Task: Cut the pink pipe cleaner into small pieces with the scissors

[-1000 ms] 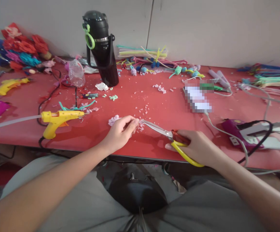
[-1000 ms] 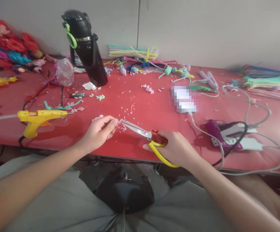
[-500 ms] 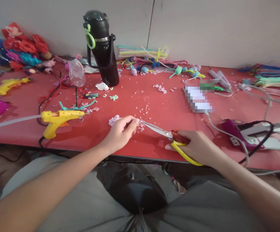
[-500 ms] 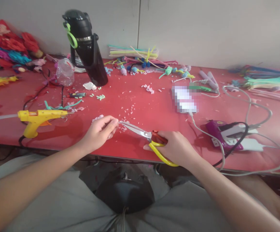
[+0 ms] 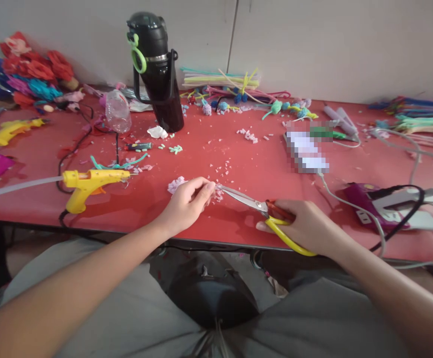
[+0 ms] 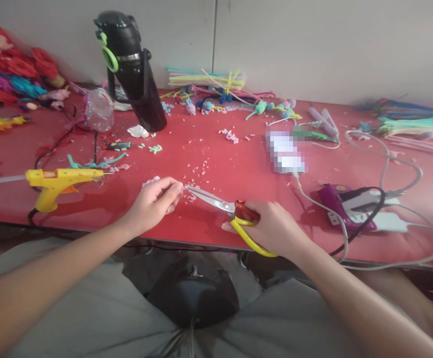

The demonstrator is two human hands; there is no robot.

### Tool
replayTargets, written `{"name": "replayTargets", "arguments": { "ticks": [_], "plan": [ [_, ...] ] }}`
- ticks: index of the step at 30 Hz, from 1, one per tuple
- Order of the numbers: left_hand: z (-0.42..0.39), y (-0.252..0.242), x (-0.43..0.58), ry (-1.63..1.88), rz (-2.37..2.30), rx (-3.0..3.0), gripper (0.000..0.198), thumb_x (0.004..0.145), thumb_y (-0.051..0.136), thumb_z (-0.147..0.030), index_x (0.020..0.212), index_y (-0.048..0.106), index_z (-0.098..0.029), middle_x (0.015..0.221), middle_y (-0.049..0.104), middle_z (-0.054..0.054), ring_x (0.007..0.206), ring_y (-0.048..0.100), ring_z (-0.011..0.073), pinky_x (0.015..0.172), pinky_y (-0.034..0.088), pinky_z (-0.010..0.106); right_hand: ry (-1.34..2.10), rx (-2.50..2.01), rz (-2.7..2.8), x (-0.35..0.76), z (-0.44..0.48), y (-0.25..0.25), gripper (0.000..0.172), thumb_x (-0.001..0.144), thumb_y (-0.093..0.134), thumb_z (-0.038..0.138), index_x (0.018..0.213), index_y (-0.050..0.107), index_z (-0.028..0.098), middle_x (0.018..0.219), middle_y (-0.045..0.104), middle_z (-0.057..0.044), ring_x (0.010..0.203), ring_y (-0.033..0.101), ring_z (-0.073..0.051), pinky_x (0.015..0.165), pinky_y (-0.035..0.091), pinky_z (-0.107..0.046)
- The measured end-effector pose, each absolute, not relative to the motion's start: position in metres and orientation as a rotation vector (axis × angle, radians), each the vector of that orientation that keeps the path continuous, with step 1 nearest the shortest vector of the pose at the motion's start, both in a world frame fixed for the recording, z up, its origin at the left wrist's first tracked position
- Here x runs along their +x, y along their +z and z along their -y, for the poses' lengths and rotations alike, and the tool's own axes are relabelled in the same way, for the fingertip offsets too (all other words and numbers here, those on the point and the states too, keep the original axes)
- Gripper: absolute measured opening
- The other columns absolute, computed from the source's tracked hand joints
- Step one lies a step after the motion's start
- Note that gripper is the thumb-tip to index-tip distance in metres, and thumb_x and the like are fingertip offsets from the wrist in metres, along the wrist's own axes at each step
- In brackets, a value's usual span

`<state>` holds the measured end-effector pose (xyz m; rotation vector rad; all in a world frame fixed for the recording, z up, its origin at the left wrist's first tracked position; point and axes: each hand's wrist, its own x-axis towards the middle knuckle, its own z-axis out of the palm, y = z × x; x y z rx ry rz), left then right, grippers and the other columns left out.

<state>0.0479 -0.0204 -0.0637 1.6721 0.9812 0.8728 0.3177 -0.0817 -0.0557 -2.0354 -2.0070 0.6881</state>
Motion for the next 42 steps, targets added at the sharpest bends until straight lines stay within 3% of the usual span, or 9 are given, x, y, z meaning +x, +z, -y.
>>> {"name": "replayTargets", "arguments": {
  "ticks": [15, 42],
  "plan": [
    [0.0213, -0.0632, 0.0481, 0.864, -0.989, 1.677, 0.033, 0.100, 0.048, -0.041, 0.077, 0.051, -0.018, 0.064, 0.047, -0.003, 0.052, 0.041, 0.0067, 0.047, 0.034, 0.022, 0.652, -2.045, 1.999, 0.3181, 0.0793, -0.0585, 0.066, 0.064, 0.063, 0.081, 0.057, 0.034, 0.022, 0.056, 0.028, 0.005, 0.056, 0.023, -0.011, 0.048, 0.023, -0.026],
    [0.0218, -0.0627, 0.0478, 0.863, -0.998, 1.695, 0.034, 0.100, 0.049, -0.040, 0.075, 0.050, -0.018, 0.063, 0.046, -0.003, 0.051, 0.041, 0.0068, 0.047, 0.035, 0.022, 0.708, -2.013, 1.983, 0.3177, 0.0819, -0.0552, 0.062, 0.067, 0.065, 0.077, 0.060, 0.037, 0.022, 0.059, 0.028, 0.006, 0.060, 0.022, -0.012, 0.048, 0.025, -0.025]
  ]
}}
